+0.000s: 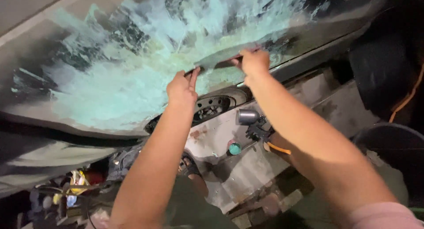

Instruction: The person applies a light-colored body filler to the lower side panel of a vehicle using a metal putty knife. They spread the material across the surface, then use a red sanding block to smooth the applied filler. The person repeatedly scrapes excess filler from the knife onto the sanding block and continues smoothing the area.

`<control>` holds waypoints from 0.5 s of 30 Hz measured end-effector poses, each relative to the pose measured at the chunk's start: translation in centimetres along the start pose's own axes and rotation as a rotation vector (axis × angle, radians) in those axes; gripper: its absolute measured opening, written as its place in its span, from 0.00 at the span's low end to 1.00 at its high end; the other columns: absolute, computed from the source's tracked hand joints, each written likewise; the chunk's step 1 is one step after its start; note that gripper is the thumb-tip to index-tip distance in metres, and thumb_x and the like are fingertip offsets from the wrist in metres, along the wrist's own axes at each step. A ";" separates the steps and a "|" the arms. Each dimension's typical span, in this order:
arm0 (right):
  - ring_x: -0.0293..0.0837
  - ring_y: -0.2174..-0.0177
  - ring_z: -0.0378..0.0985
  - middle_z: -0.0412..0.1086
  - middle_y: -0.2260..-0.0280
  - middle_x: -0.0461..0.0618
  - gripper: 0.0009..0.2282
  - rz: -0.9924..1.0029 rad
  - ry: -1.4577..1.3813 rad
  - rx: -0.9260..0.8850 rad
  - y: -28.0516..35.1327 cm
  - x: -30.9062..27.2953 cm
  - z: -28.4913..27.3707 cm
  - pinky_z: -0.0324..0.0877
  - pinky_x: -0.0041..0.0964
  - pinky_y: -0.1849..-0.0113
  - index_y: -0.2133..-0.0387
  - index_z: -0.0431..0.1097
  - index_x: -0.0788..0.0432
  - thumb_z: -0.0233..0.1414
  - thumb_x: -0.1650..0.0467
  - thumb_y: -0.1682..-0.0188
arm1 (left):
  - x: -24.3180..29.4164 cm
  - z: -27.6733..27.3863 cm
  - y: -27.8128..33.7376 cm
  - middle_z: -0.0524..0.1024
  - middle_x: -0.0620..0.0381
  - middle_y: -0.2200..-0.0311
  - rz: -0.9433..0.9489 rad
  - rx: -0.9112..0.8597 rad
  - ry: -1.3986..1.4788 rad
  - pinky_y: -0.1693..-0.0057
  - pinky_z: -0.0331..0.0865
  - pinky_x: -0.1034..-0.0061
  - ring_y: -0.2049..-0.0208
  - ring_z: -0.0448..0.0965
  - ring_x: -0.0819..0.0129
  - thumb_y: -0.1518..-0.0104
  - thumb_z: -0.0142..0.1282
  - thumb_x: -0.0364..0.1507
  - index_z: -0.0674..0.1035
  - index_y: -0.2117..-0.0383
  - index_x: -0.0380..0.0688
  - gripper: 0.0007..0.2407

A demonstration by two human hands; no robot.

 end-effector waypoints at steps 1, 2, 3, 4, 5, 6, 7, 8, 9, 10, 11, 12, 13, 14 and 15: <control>0.52 0.61 0.83 0.71 0.60 0.60 0.07 0.035 0.085 -0.047 3.7 -4.0 0.5 0.88 0.39 0.63 0.60 0.69 0.68 0.55 0.77 0.51 | 1.4 1.6 3.2 0.75 0.43 0.42 -0.015 0.083 -0.001 0.70 0.64 0.85 0.53 0.86 0.61 0.32 0.45 0.31 0.68 0.43 0.29 0.17; 0.40 0.55 0.83 0.71 0.57 0.49 0.03 0.075 0.167 -0.094 8.2 -7.7 0.9 0.88 0.25 0.54 0.61 0.69 0.62 0.50 0.77 0.45 | 2.8 2.9 6.4 0.81 0.52 0.43 -0.031 0.169 -0.009 0.84 0.45 0.84 0.57 0.87 0.69 0.31 0.44 0.31 0.79 0.50 0.33 0.14; 0.40 0.55 0.83 0.71 0.57 0.49 0.03 0.087 0.172 -0.097 7.5 -6.8 -0.8 0.88 0.25 0.54 0.61 0.69 0.62 0.50 0.77 0.45 | 2.4 1.6 7.5 0.81 0.52 0.43 -0.033 0.181 -0.009 0.84 0.45 0.84 0.57 0.87 0.69 0.31 0.44 0.31 0.79 0.50 0.33 0.14; 0.39 0.58 0.82 0.72 0.62 0.46 0.03 -0.075 0.150 -0.169 6.2 -7.2 -1.8 0.89 0.32 0.55 0.63 0.70 0.61 0.53 0.74 0.47 | 2.4 1.2 8.3 0.76 0.47 0.40 0.022 0.134 0.060 0.59 0.60 0.71 0.56 0.85 0.61 0.36 0.48 0.29 0.73 0.45 0.32 0.16; 0.38 0.62 0.80 0.72 0.67 0.44 0.06 -0.237 0.126 -0.241 5.0 -7.6 -2.7 0.89 0.39 0.56 0.64 0.71 0.60 0.56 0.71 0.50 | 2.4 0.9 9.1 0.72 0.42 0.36 0.076 0.086 0.129 0.34 0.74 0.58 0.55 0.84 0.52 0.40 0.52 0.28 0.67 0.40 0.31 0.22; 0.38 0.62 0.80 0.72 0.67 0.44 0.06 -0.232 0.135 -0.247 4.2 -6.0 -3.5 0.89 0.39 0.56 0.64 0.71 0.60 0.56 0.71 0.50 | 1.4 -0.4 9.7 0.72 0.42 0.36 0.074 0.096 0.136 0.34 0.74 0.58 0.55 0.84 0.52 0.40 0.52 0.28 0.67 0.40 0.31 0.22; 0.39 0.67 0.79 0.68 0.69 0.43 0.06 -0.207 0.104 -0.204 3.4 -4.2 -4.5 0.89 0.38 0.62 0.63 0.71 0.57 0.58 0.71 0.52 | 0.3 -1.6 10.3 0.73 0.35 0.42 0.092 0.052 0.124 0.35 0.74 0.58 0.52 0.83 0.48 0.37 0.51 0.29 0.63 0.40 0.27 0.22; 0.39 0.73 0.77 0.65 0.71 0.42 0.09 -0.184 0.067 -0.146 2.7 -2.4 -5.9 0.88 0.37 0.68 0.61 0.71 0.54 0.60 0.72 0.54 | -0.8 -2.7 10.8 0.74 0.28 0.48 0.103 0.000 0.101 0.37 0.75 0.58 0.49 0.82 0.45 0.34 0.51 0.30 0.59 0.40 0.22 0.23; 0.39 0.73 0.77 0.65 0.71 0.42 0.09 -0.180 0.070 -0.137 3.1 -0.6 -6.1 0.88 0.37 0.68 0.61 0.71 0.54 0.60 0.72 0.54 | -2.9 -4.5 8.7 0.74 0.28 0.48 0.093 0.001 0.097 0.37 0.75 0.58 0.49 0.82 0.45 0.34 0.51 0.30 0.59 0.40 0.22 0.23; 0.44 0.70 0.77 0.64 0.68 0.46 0.13 -0.089 0.102 -0.106 3.4 1.1 -6.3 0.88 0.42 0.68 0.58 0.70 0.58 0.61 0.73 0.55 | -5.1 -6.1 6.5 0.71 0.30 0.50 0.077 0.025 0.106 0.40 0.77 0.57 0.50 0.82 0.43 0.34 0.51 0.28 0.61 0.41 0.23 0.21; 0.49 0.68 0.77 0.64 0.65 0.51 0.17 0.002 0.133 -0.075 3.7 2.8 -6.4 0.87 0.48 0.68 0.55 0.68 0.62 0.61 0.73 0.57 | -7.2 -7.7 4.4 0.69 0.32 0.52 0.061 0.049 0.115 0.42 0.79 0.56 0.52 0.83 0.40 0.34 0.51 0.27 0.63 0.43 0.23 0.19; 0.49 0.68 0.77 0.64 0.65 0.51 0.17 0.004 0.144 -0.089 2.4 5.0 -6.1 0.87 0.48 0.68 0.55 0.68 0.62 0.61 0.73 0.57 | -7.2 -7.7 4.1 0.69 0.32 0.52 0.067 0.059 0.128 0.42 0.79 0.56 0.52 0.83 0.40 0.34 0.51 0.27 0.63 0.43 0.23 0.19; 0.50 0.71 0.78 0.66 0.67 0.53 0.16 -0.008 0.153 -0.037 1.2 7.1 -6.1 0.86 0.45 0.71 0.58 0.69 0.63 0.62 0.73 0.59 | -7.1 -7.4 3.9 0.63 0.25 0.46 0.081 0.002 0.101 0.38 0.76 0.50 0.48 0.79 0.37 0.33 0.50 0.27 0.55 0.38 0.21 0.24; 0.50 0.74 0.79 0.68 0.69 0.54 0.16 -0.024 0.156 0.014 -0.2 9.0 -5.7 0.85 0.42 0.75 0.60 0.70 0.64 0.63 0.74 0.61 | -6.8 -7.1 3.4 0.57 0.18 0.40 0.100 -0.060 0.072 0.34 0.72 0.45 0.43 0.74 0.34 0.32 0.49 0.27 0.46 0.34 0.19 0.30; 0.50 0.74 0.79 0.68 0.69 0.54 0.16 -0.026 0.160 -0.002 0.0 10.5 -3.8 0.85 0.42 0.75 0.60 0.70 0.64 0.63 0.74 0.61 | -5.7 -6.6 2.9 0.57 0.18 0.40 0.112 -0.054 0.082 0.34 0.72 0.45 0.43 0.74 0.34 0.32 0.49 0.27 0.46 0.34 0.19 0.30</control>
Point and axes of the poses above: each hand's wrist, its own y-axis away from the middle knuckle, its own z-axis out of the palm, x = y × z, the point moved 3 cm from there along -y, towards the middle knuckle
